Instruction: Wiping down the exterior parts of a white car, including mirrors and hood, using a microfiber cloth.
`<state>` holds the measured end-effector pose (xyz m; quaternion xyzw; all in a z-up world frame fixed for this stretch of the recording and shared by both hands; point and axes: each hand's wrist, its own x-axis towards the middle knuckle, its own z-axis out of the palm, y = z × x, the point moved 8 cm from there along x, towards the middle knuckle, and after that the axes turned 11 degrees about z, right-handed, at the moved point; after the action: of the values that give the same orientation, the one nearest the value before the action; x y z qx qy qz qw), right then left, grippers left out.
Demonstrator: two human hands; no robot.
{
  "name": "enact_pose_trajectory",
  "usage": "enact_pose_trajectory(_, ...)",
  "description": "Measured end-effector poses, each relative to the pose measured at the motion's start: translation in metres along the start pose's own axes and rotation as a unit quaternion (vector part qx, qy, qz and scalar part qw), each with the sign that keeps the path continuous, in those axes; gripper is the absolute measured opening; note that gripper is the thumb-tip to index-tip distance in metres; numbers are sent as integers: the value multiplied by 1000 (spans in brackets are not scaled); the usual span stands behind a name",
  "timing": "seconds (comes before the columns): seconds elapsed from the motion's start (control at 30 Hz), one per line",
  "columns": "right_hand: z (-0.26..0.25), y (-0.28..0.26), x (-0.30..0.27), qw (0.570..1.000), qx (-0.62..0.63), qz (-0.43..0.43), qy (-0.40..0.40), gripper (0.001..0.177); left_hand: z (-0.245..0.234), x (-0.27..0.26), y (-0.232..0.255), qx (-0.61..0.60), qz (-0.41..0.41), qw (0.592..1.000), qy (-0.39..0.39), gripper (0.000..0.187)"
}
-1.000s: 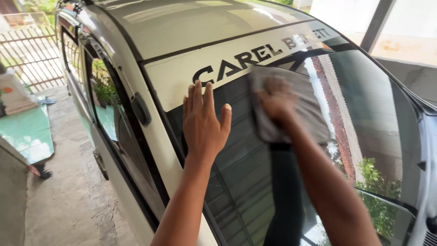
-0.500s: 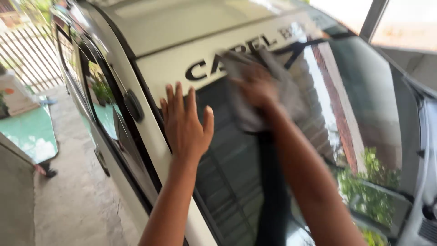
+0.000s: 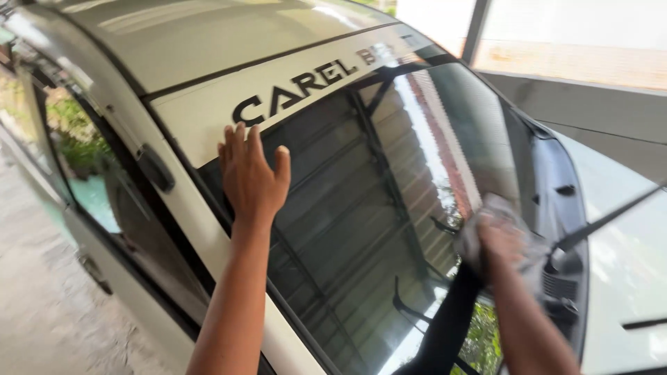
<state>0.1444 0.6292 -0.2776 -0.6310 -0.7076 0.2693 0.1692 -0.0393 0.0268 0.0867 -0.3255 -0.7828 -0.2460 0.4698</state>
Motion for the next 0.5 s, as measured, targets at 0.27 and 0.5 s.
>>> enact_pose_trajectory(0.27,-84,-204,-499,830,3,-557,-14,74,-7,-9,2,0,23,1000,-6,48)
enact_pose_trajectory(0.5,-97,-178,-427,900,21,-426,-89,68,-21,-16,12,3,81,997,-12,46)
